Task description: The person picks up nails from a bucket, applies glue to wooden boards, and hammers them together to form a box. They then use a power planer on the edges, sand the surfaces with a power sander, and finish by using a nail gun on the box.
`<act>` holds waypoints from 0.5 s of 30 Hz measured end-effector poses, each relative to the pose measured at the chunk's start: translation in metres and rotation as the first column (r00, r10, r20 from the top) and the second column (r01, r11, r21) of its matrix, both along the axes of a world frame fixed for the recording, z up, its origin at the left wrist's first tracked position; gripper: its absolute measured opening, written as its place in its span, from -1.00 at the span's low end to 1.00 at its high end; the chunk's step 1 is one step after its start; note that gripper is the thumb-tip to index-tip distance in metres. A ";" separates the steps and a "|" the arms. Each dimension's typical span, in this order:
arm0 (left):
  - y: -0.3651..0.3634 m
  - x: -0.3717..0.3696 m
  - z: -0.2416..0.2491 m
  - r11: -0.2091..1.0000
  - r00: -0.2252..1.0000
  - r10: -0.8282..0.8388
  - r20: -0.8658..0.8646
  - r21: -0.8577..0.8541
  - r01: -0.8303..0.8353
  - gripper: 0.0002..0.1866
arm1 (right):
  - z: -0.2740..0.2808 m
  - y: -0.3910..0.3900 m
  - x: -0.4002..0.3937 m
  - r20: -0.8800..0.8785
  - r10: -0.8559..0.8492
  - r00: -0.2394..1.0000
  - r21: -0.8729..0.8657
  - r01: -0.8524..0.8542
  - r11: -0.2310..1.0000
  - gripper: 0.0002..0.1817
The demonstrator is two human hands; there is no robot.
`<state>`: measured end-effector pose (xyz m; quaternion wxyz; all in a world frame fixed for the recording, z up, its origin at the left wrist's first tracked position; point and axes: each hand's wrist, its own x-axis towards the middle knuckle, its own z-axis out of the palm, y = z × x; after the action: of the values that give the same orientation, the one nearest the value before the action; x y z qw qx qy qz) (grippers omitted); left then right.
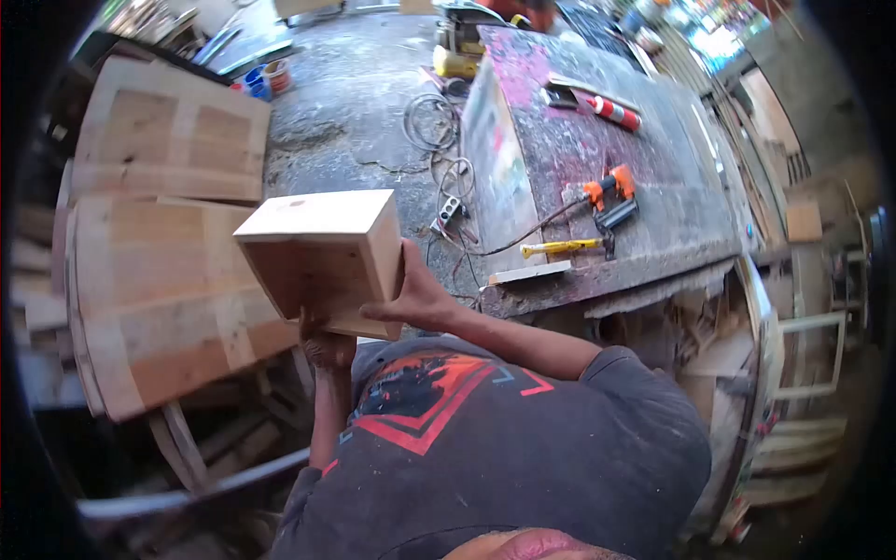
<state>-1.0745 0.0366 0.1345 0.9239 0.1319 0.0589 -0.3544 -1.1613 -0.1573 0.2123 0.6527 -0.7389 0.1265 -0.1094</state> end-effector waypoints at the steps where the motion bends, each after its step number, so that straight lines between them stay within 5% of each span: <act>1: -0.004 0.024 -0.009 0.998 0.996 -0.055 -0.065 0.027 0.057 -0.60 | -0.008 -0.007 0.012 -0.051 -0.027 0.998 0.060 0.030 0.998 0.18; 3: -0.009 0.080 -0.058 0.964 0.958 -0.256 -0.126 0.039 0.263 -0.76 | -0.023 -0.026 0.035 -0.144 -0.082 0.986 0.177 0.107 0.978 0.16; 6: -0.053 0.146 -0.049 0.888 0.914 -0.359 -0.190 0.233 0.397 -0.56 | -0.051 -0.053 0.056 -0.250 -0.259 0.933 0.201 0.312 0.929 -0.06; 8: -0.073 0.198 -0.044 0.806 0.862 -0.466 -0.200 0.305 0.506 -0.53 | -0.056 -0.083 0.057 -0.316 -0.518 0.795 0.450 0.606 0.656 -0.27; 9: -0.078 0.223 -0.041 0.756 0.832 -0.515 -0.207 0.347 0.554 -0.51 | -0.076 -0.097 0.028 -0.008 -0.652 0.758 0.652 0.498 0.571 -0.35; 10: -0.082 0.251 -0.052 0.723 0.845 -0.514 -0.146 0.457 0.518 -0.29 | -0.062 -0.115 -0.004 0.116 -0.798 0.592 0.601 0.598 0.531 -0.37; 11: -0.089 0.280 -0.052 0.684 0.821 -0.555 -0.132 0.490 0.541 -0.29 | -0.073 -0.146 -0.092 0.237 -0.892 0.386 0.784 0.466 0.410 -0.32; 12: -0.098 0.306 -0.054 0.642 0.791 -0.600 -0.120 0.518 0.566 -0.29 | 0.045 -0.119 -0.102 0.435 -0.889 0.141 0.817 0.353 0.455 -0.27; 13: -0.107 0.326 -0.052 0.593 0.758 -0.642 -0.113 0.553 0.585 -0.30 | 0.088 -0.099 -0.154 0.659 -0.752 -0.020 0.716 0.324 0.618 -0.26; 15: -0.139 0.362 -0.031 0.534 0.706 -0.706 -0.057 0.613 0.583 -0.34 | 0.161 -0.038 -0.239 0.845 -0.389 -0.367 0.525 0.708 0.472 -0.42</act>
<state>-0.7125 -0.1027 0.1037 0.6376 0.4580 0.0206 -0.6191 -1.4000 -0.1953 0.3735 0.2979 -0.3496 -0.0050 -0.8883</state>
